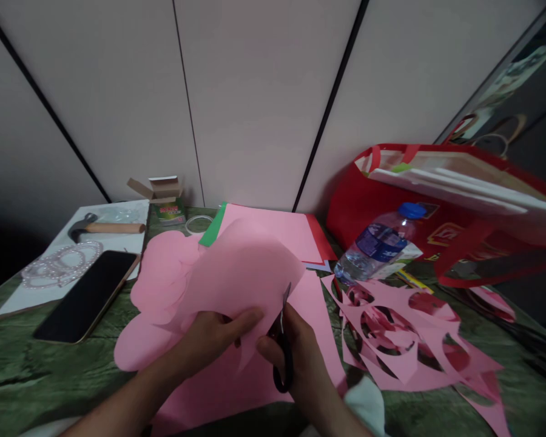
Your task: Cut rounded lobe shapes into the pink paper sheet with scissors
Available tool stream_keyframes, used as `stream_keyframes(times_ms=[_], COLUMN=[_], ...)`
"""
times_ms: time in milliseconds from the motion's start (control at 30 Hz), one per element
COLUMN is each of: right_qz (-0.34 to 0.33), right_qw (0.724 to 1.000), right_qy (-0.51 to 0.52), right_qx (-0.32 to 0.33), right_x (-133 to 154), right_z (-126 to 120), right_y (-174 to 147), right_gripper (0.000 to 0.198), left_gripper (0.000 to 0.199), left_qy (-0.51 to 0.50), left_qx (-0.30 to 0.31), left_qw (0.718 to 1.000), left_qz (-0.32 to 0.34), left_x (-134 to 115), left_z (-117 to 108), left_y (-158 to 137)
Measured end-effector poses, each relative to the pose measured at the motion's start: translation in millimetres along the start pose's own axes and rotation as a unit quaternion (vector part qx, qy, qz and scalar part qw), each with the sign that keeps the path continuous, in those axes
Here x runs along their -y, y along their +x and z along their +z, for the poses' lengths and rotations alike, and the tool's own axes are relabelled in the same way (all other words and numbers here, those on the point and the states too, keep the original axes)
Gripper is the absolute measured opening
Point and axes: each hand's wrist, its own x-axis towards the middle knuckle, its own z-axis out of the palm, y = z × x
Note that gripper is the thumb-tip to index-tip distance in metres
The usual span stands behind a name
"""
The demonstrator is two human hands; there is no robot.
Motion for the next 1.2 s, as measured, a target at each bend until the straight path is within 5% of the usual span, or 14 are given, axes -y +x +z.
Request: stream_keyframes(times_ms=[1200], right_qz=[-0.014], right_qw=[0.996], right_qy=[0.093], right_qx=[0.009], right_x=[3.9], right_z=[3.0], right_y=[-2.5], right_gripper=[0.023], left_gripper=[0.042], left_qy=[0.010], left_qx=[-0.019], left_qw=[0.999], left_qz=[-0.042], left_x=[-15.0], left_z=[5.4], left_y=[-12.3])
